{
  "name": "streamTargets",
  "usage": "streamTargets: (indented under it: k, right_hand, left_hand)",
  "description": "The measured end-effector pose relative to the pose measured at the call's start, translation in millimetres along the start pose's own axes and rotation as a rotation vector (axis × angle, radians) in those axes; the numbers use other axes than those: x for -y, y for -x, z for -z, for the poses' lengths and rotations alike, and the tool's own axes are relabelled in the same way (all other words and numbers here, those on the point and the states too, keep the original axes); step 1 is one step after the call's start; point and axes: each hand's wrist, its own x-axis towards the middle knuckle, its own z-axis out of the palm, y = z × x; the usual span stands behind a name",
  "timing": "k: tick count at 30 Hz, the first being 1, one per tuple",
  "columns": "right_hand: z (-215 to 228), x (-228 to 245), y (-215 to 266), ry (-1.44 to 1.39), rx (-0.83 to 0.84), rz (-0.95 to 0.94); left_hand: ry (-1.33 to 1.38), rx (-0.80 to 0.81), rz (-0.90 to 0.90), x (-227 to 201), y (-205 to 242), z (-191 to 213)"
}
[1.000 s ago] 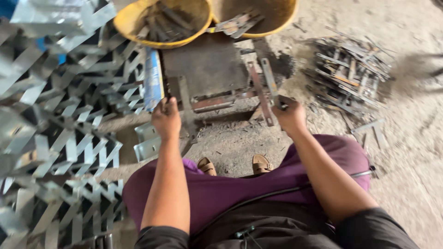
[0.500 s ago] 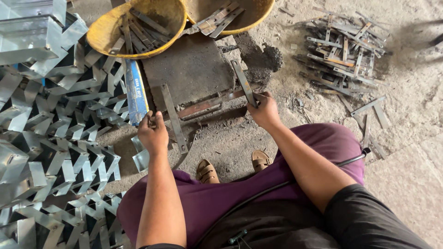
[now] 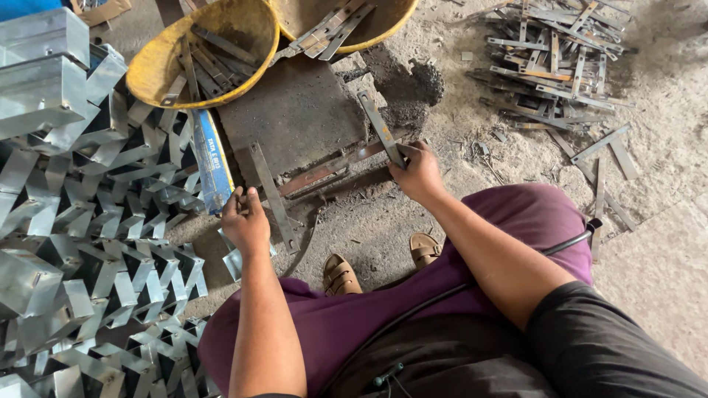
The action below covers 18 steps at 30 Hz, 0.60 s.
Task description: The person welds metal strips to a frame using a handheld welding torch, periodically picking up metal pieces from yellow bowls and placing them into position on the work surface.
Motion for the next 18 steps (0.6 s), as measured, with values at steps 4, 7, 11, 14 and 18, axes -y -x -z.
streamTargets:
  k: [4, 7, 11, 14, 18]
  right_hand:
    - [-2.4, -4.1, -0.3, -0.018, 0.005, 0.0]
    - [-7.5, -10.7, -2.0, -0.004, -0.032, 0.048]
    - [-13.9, -18.7, -3.5, -0.025, -0.072, 0.104]
    - [-16.2, -20.2, -2.9, -0.035, -0.084, 0.112]
    - [-14.7, -15.9, -3.1, -0.023, -0.078, 0.109]
  left_hand:
    - [0.058, 0.008, -0.017, 4.0, -1.5, 1.2]
    - [0.048, 0.012, -0.009, 3.9, -2.2, 2.2]
    - [0.066, 0.026, -0.004, 2.4, -1.6, 2.6]
    - [0.074, 0.038, -0.002, 4.2, -1.2, 3.4]
    - [0.096, 0.025, 0.005, 6.8, -2.4, 3.1]
